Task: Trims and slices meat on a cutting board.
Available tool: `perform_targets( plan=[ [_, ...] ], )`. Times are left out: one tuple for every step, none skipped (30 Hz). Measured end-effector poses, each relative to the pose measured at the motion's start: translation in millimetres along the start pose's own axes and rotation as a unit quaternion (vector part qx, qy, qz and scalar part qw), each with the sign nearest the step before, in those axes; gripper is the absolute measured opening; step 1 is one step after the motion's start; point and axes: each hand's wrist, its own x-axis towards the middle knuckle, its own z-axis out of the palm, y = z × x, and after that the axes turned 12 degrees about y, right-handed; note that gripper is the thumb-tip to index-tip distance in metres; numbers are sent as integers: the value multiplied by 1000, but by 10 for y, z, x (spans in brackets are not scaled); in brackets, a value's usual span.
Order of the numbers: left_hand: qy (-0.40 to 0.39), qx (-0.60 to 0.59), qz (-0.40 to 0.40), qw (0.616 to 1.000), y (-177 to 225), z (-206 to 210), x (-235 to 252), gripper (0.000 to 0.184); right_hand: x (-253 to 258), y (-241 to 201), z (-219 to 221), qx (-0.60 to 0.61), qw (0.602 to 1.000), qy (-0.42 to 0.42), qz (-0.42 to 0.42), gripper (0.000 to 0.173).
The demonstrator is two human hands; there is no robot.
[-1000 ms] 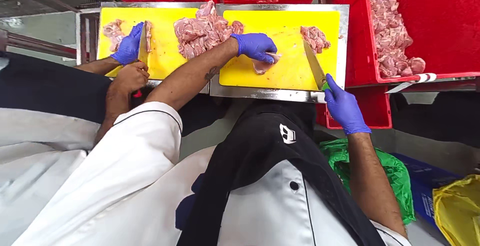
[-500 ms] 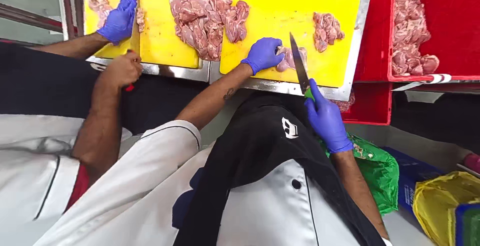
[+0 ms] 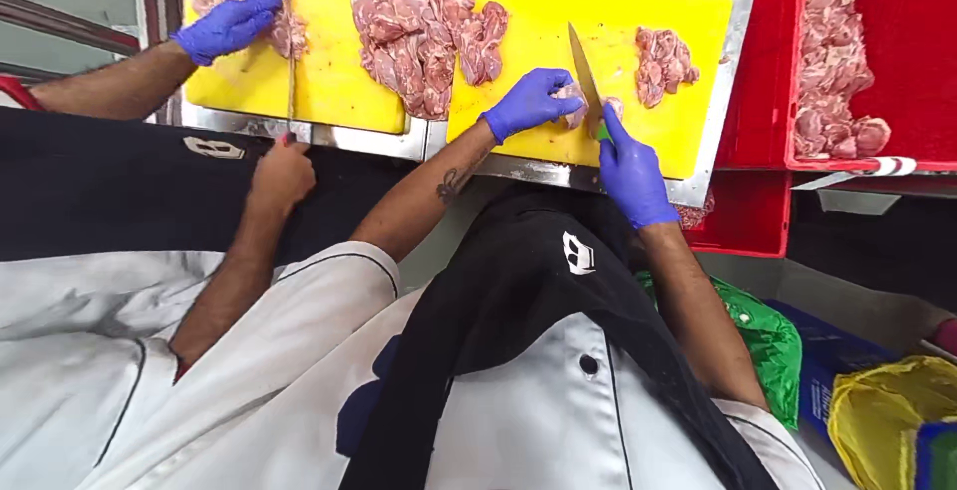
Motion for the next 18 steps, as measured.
perform_targets(
  plan=[
    [24, -56, -34, 998, 40, -24, -86, 22, -48, 17, -79, 20, 1000, 14, -1, 56],
    [50, -77, -63, 994, 41, -36, -191, 22, -126, 10, -141, 36, 999, 31, -5, 57],
    [73, -52, -84, 992, 6, -49, -284, 25, -199, -14, -180, 48, 998, 43, -11, 57],
    [93, 26, -97, 991, -50, -65, -358, 29, -262, -40, -188, 61, 997, 37, -15, 57],
    [103, 130, -102, 981, -126, -78, -426, 33, -322, -48, -161, 80, 997, 11, -14, 55],
    [107, 227, -111, 962, -199, -75, -492, 36, -376, -14, -106, 112, 993, -37, -2, 53],
    [107, 293, -126, 942, -244, -75, -545, 39, -410, 66, -28, 160, 982, -96, 23, 51],
    [105, 328, -142, 928, -245, -92, -577, 41, -426, 177, 61, 218, 963, -146, 59, 51],
    [105, 343, -154, 921, -228, -113, -589, 40, -441, 290, 138, 271, 943, -168, 98, 51],
    [114, 338, -154, 921, -222, -120, -610, 37, -477, 366, 182, 303, 931, -158, 129, 52],
    [132, 325, -129, 928, -240, -114, -631, 33, -499, 386, 178, 292, 938, -127, 134, 52],
    [150, 306, -75, 937, -281, -113, -638, 31, -502, 346, 140, 231, 963, -88, 107, 53],
    [154, 281, -9, 947, -339, -104, -650, 31, -536, 262, 76, 141, 986, -59, 62, 54],
    [147, 251, 57, 955, -402, -91, -639, 32, -587, 145, -21, 61, 997, -49, 13, 54],
    [137, 233, 105, 957, -443, -75, -598, 31, -632, 11, -135, -4, 998, -60, -27, 54],
    [124, 231, 129, 956, -455, -57, -567, 28, -695, -126, -239, -59, 994, -81, -49, 53],
    [111, 244, 132, 954, -454, -34, -558, 26, -776, -247, -320, -103, 987, -114, -51, 53],
    [100, 260, 127, 952, -446, -16, -557, 25, -843, -338, -375, -132, 979, -150, -41, 54]
  ],
)
